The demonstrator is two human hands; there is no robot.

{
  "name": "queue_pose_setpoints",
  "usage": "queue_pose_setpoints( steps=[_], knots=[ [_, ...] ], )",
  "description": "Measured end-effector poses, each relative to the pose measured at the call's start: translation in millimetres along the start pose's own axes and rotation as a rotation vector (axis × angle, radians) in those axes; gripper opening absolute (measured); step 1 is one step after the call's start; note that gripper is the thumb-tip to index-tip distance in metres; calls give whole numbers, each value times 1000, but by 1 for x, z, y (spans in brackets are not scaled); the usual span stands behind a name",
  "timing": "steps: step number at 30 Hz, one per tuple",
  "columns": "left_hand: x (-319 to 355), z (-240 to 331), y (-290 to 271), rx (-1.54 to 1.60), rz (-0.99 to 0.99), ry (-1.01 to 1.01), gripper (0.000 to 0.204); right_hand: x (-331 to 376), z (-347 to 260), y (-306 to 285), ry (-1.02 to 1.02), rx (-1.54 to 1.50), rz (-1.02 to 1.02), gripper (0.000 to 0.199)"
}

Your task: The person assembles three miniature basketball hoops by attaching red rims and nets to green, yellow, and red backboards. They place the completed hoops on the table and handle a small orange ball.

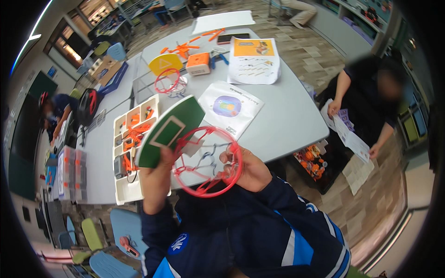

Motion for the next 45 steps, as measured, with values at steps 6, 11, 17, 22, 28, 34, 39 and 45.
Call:
queue_pose_setpoints(
  steps=[6,11,17,22,28,34,39,45],
  knots=[
    [-28,20,-59,59,-59,-66,33,-20,32,-1,232,192,-19,25],
    [-96,8,-83,73,-206,-19,29,-49,2,-25,-67,802,227,28],
    [-151,-23,-117,134,-124,-182,38,-97,-41,-33,-349,2414,32,55],
    [-175,-42,-115,198,-186,-150,43,-87,-56,-46,223,2699,37,56],
    [-195,-36,-126,65,-234,-181,41,-72,-104,-20,630,2515,-18,60],
    [-234,-31,-144,122,-279,-116,39,-243,-157,-12,-191,2151,114,74],
    [-242,-49,-154,186,-244,-162,40,-368,-136,-67,-350,1796,213,61],
    [-236,-58,-173,179,-229,-186,35,-358,-138,-99,-363,1745,200,22]
  ],
)
Point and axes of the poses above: each hand's wrist, its own x-axis away from the middle knuckle, its own y-axis out of the palm, z = x × y, the point moved 5 cm from there along -x, towards the middle knuckle, and after that the axes turned 10 degrees about x, right-handed, at the moved point
